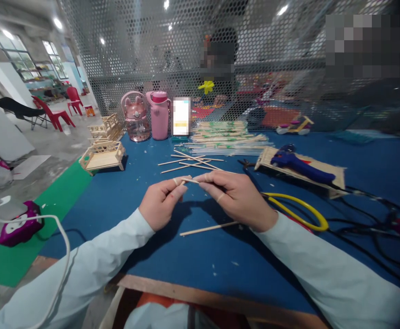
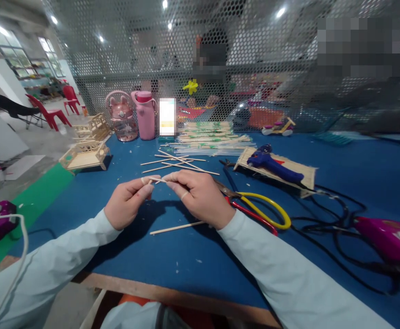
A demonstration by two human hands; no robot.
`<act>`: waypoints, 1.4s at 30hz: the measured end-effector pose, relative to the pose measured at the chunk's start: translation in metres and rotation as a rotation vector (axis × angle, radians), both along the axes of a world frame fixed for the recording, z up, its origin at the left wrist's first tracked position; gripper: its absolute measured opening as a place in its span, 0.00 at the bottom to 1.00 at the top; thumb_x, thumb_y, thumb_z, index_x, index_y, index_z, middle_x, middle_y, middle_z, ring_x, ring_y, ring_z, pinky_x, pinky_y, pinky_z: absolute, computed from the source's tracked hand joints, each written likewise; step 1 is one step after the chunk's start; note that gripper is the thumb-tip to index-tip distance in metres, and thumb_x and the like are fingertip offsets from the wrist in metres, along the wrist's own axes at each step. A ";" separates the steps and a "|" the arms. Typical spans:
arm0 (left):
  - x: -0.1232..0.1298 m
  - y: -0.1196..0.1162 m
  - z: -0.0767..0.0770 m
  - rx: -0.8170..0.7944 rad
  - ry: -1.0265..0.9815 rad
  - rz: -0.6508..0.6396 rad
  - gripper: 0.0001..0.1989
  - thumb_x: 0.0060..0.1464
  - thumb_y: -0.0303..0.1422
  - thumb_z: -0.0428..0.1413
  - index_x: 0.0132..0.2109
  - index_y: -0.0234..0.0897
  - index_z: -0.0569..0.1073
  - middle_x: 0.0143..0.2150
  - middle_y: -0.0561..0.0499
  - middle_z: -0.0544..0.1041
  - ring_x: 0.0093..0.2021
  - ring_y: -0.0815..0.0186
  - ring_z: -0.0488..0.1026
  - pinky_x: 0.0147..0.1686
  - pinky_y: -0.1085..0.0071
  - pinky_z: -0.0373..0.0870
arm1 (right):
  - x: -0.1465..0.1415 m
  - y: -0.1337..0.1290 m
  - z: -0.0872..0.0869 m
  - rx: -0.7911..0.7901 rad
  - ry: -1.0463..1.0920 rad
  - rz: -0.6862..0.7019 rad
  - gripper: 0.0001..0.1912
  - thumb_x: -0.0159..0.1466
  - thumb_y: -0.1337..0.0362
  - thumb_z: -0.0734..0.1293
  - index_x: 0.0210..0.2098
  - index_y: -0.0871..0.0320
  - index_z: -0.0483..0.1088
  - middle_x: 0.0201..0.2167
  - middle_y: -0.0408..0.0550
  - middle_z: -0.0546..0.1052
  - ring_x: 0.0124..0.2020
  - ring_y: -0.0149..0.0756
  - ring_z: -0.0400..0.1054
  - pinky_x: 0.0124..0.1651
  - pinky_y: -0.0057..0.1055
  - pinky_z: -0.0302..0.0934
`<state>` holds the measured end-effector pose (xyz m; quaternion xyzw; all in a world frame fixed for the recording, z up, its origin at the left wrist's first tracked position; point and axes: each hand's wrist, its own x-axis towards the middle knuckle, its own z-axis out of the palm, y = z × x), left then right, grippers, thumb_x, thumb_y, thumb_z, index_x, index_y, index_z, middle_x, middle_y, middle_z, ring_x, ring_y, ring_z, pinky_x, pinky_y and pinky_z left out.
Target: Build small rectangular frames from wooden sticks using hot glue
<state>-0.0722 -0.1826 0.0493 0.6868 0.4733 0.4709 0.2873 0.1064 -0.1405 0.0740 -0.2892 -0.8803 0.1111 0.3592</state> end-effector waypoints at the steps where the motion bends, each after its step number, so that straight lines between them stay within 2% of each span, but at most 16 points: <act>1: 0.001 0.000 0.000 0.007 -0.002 0.002 0.15 0.56 0.34 0.48 0.43 0.33 0.76 0.23 0.56 0.66 0.26 0.73 0.61 0.29 0.77 0.61 | 0.000 0.000 0.000 0.003 0.001 0.009 0.09 0.61 0.67 0.61 0.36 0.56 0.73 0.31 0.45 0.77 0.33 0.32 0.70 0.37 0.28 0.62; 5: 0.003 -0.002 -0.001 -0.006 -0.041 0.012 0.15 0.55 0.33 0.49 0.45 0.33 0.75 0.24 0.55 0.70 0.26 0.72 0.64 0.30 0.76 0.63 | -0.001 0.000 -0.001 0.004 0.009 0.023 0.10 0.61 0.67 0.60 0.37 0.56 0.73 0.31 0.45 0.77 0.32 0.32 0.70 0.37 0.28 0.62; 9: 0.004 -0.003 0.001 -0.059 -0.138 0.039 0.16 0.54 0.32 0.51 0.48 0.32 0.72 0.25 0.54 0.72 0.26 0.72 0.67 0.31 0.75 0.64 | 0.001 0.001 -0.001 -0.051 0.007 -0.026 0.09 0.62 0.65 0.60 0.36 0.56 0.72 0.32 0.46 0.77 0.33 0.33 0.70 0.39 0.30 0.62; 14: 0.005 -0.003 0.004 -0.134 -0.291 0.071 0.21 0.49 0.33 0.56 0.51 0.33 0.69 0.21 0.57 0.67 0.22 0.73 0.62 0.27 0.76 0.62 | 0.005 0.003 0.001 -0.175 -0.017 -0.075 0.09 0.63 0.62 0.58 0.35 0.56 0.69 0.32 0.46 0.75 0.33 0.35 0.68 0.38 0.32 0.61; 17: 0.009 -0.003 0.003 -0.190 -0.367 0.041 0.21 0.44 0.33 0.60 0.47 0.33 0.72 0.21 0.58 0.65 0.21 0.75 0.58 0.25 0.75 0.59 | 0.002 0.001 -0.002 -0.290 0.059 0.019 0.05 0.62 0.63 0.58 0.35 0.56 0.64 0.27 0.44 0.71 0.29 0.33 0.66 0.35 0.30 0.60; 20: 0.012 -0.004 0.002 -0.201 -0.348 0.034 0.12 0.48 0.36 0.56 0.37 0.33 0.76 0.23 0.55 0.69 0.23 0.73 0.61 0.27 0.74 0.60 | -0.005 -0.005 -0.007 -0.457 0.155 0.138 0.02 0.62 0.64 0.57 0.34 0.55 0.57 0.24 0.40 0.67 0.25 0.29 0.62 0.31 0.27 0.58; 25: 0.013 -0.001 0.002 -0.213 -0.325 0.050 0.12 0.51 0.36 0.54 0.35 0.31 0.76 0.23 0.55 0.68 0.22 0.74 0.60 0.27 0.75 0.60 | -0.005 -0.005 -0.006 -0.637 0.036 0.208 0.03 0.63 0.64 0.56 0.38 0.55 0.56 0.24 0.39 0.69 0.21 0.26 0.57 0.26 0.24 0.55; 27: 0.011 0.002 0.000 -0.282 -0.338 0.095 0.11 0.50 0.33 0.54 0.39 0.30 0.74 0.22 0.56 0.67 0.21 0.74 0.59 0.24 0.76 0.59 | 0.002 0.001 -0.002 -0.612 -0.097 0.169 0.05 0.63 0.64 0.56 0.38 0.56 0.60 0.25 0.41 0.70 0.24 0.28 0.61 0.28 0.26 0.56; 30: 0.008 0.006 -0.004 -0.375 -0.335 0.185 0.14 0.50 0.29 0.53 0.45 0.29 0.71 0.22 0.58 0.65 0.18 0.76 0.56 0.21 0.78 0.56 | 0.015 0.011 0.004 -0.477 -0.326 0.062 0.07 0.62 0.64 0.57 0.34 0.57 0.66 0.28 0.44 0.73 0.30 0.32 0.65 0.34 0.29 0.58; 34: 0.004 0.007 -0.009 -0.349 -0.187 0.155 0.10 0.52 0.28 0.50 0.40 0.32 0.73 0.24 0.56 0.68 0.18 0.77 0.57 0.20 0.79 0.56 | 0.028 0.016 0.008 -0.373 -0.509 -0.025 0.08 0.61 0.65 0.57 0.30 0.56 0.67 0.27 0.44 0.73 0.29 0.33 0.65 0.32 0.29 0.58; 39: 0.005 0.005 -0.013 -0.333 -0.150 0.037 0.15 0.55 0.34 0.48 0.47 0.34 0.70 0.22 0.56 0.68 0.18 0.75 0.60 0.19 0.79 0.56 | 0.025 0.010 -0.002 -0.323 -0.601 0.087 0.07 0.56 0.71 0.60 0.28 0.57 0.68 0.29 0.45 0.73 0.31 0.34 0.66 0.34 0.29 0.59; 42: 0.005 0.005 -0.014 -0.303 -0.126 0.016 0.15 0.55 0.36 0.49 0.47 0.34 0.70 0.22 0.57 0.68 0.18 0.75 0.59 0.20 0.78 0.56 | 0.019 0.006 -0.006 -0.322 -0.613 0.109 0.08 0.55 0.72 0.61 0.28 0.57 0.70 0.29 0.45 0.74 0.32 0.35 0.67 0.37 0.30 0.60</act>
